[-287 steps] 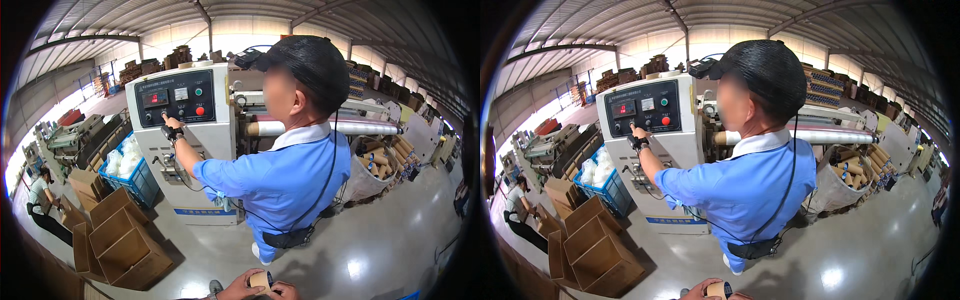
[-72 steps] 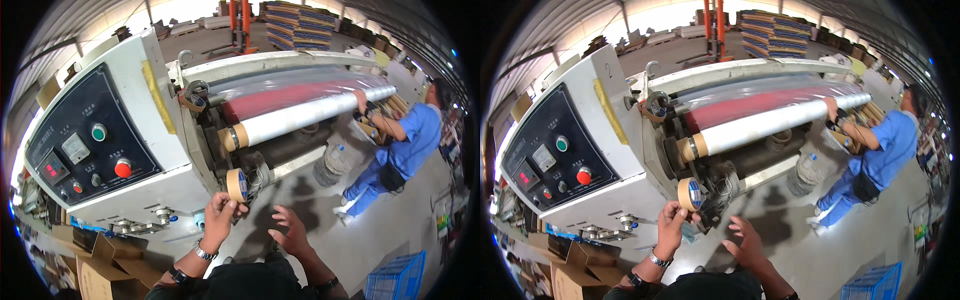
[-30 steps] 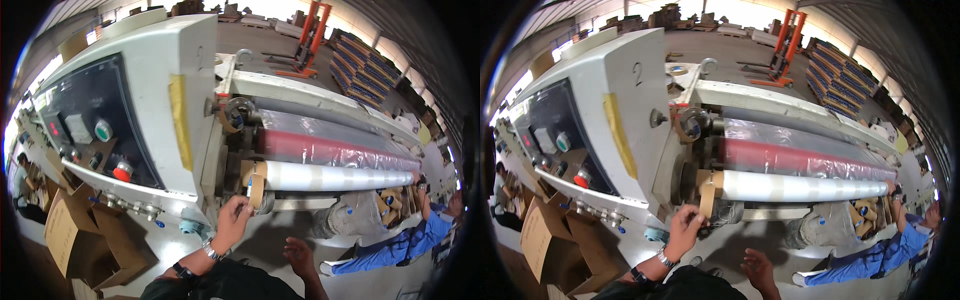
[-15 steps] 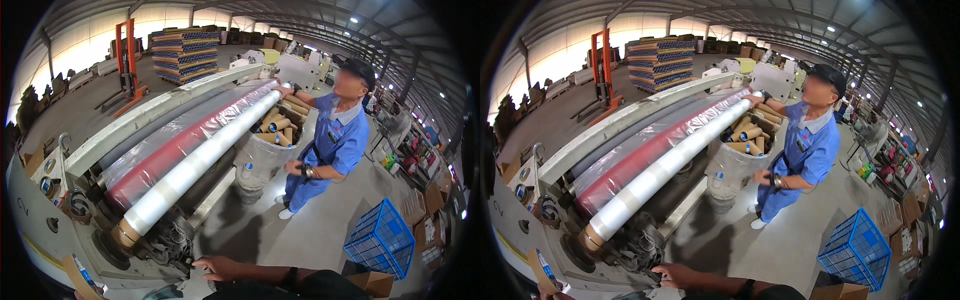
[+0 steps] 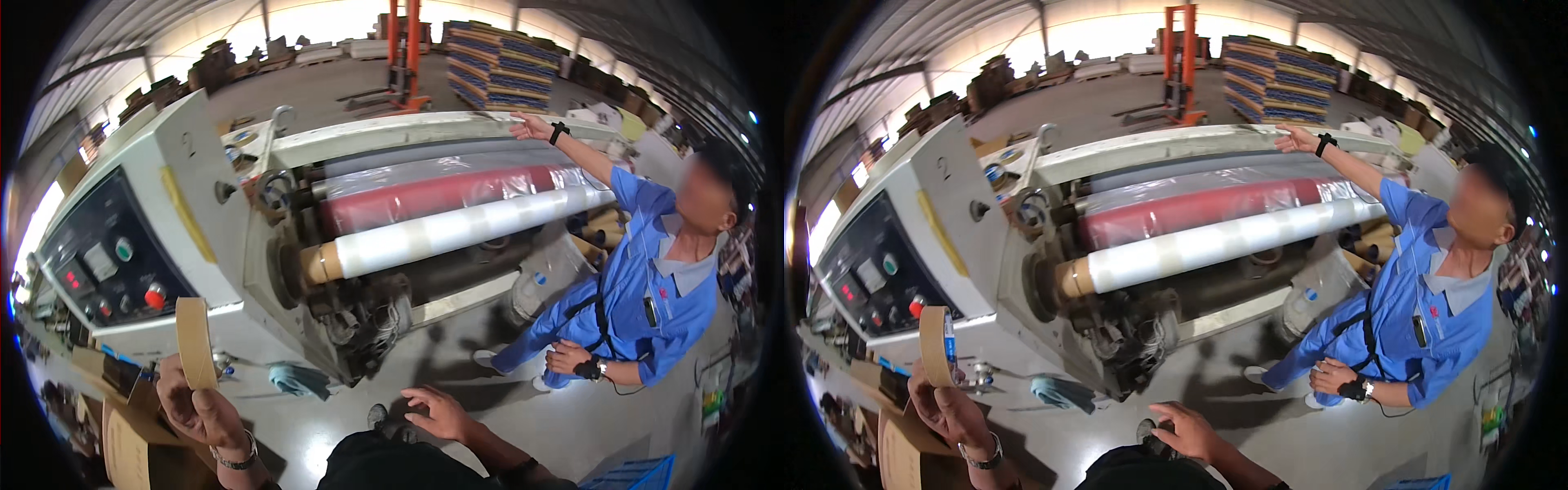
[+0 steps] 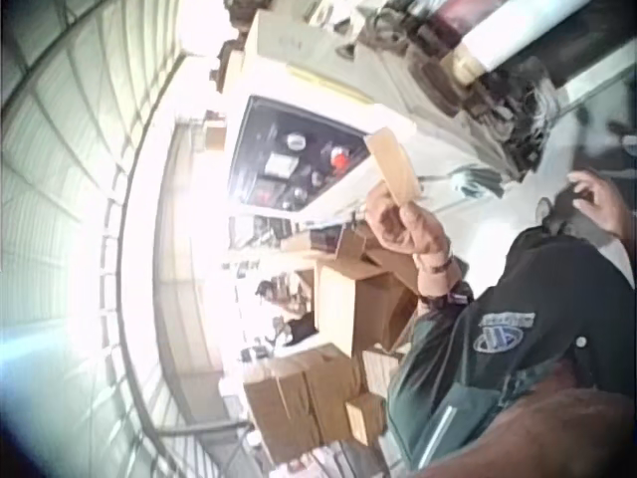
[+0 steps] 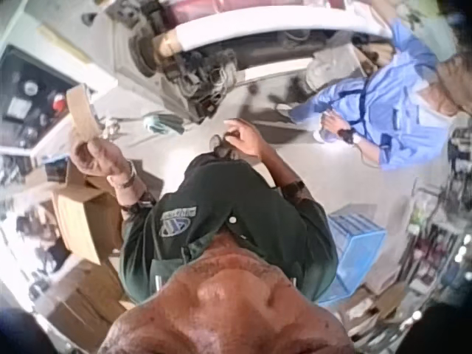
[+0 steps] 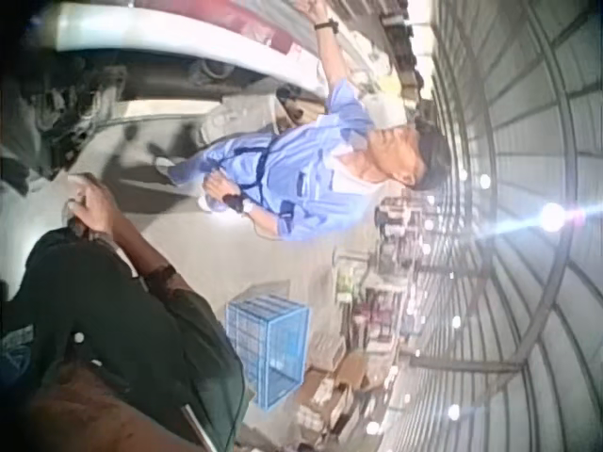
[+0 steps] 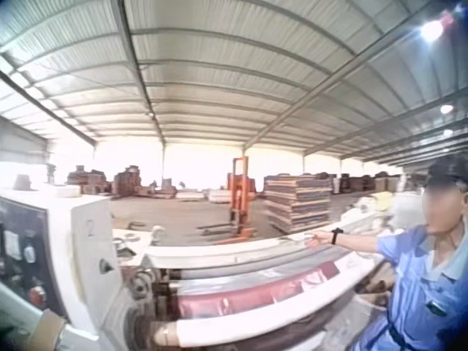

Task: Loading cardboard tubes onto a machine and operating the control panel to wind plastic film.

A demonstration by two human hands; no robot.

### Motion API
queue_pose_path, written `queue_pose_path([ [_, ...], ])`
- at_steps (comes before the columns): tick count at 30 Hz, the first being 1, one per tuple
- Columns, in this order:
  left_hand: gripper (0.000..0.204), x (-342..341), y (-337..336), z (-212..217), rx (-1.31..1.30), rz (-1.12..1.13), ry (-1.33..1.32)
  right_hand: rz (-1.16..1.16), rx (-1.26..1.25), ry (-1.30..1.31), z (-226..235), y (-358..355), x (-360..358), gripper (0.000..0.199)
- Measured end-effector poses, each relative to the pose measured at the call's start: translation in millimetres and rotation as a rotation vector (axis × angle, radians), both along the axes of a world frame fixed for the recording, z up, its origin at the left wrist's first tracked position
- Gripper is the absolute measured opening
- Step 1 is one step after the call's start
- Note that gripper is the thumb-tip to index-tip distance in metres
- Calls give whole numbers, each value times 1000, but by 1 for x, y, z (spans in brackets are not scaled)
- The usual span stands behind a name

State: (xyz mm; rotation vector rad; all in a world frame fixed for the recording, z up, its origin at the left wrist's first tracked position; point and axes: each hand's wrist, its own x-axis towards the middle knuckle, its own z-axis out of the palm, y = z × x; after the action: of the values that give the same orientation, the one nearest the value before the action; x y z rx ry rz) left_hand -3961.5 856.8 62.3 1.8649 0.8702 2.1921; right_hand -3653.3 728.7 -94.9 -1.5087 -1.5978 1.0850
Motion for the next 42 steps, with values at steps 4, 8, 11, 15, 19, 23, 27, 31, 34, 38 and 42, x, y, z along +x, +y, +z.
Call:
queue_pose_path([
  [4,27,-2,-35,25,-21,10,2,96,-9,33,0,-22,-4,50],
  [8,30,-13,-50,35,-23,16,23,120,-14,-6,3,-36,-13,50],
  [11,32,-21,-49,36,-11,12,16,94,-31,17,5,-41,-18,50],
  [15,32,-38,-25,45,71,67,107,49,-27,-15,-7,-36,-32,52],
  [19,31,-73,-6,70,136,98,133,1,-44,147,-28,-32,-67,53],
  [23,31,-120,7,94,190,141,120,19,-31,230,-43,-21,-107,53],
  [27,23,-162,25,104,314,187,174,77,-100,129,-43,-10,-135,53],
  [31,23,-187,39,105,310,130,176,106,-89,49,-38,-2,-158,54],
  [34,21,-196,44,106,328,156,211,102,-104,79,-34,0,-168,52],
  [38,16,-196,42,103,293,146,159,104,-74,70,-27,-1,-162,49],
  [42,14,-194,41,106,271,140,112,107,-47,41,-21,-5,-152,47],
])
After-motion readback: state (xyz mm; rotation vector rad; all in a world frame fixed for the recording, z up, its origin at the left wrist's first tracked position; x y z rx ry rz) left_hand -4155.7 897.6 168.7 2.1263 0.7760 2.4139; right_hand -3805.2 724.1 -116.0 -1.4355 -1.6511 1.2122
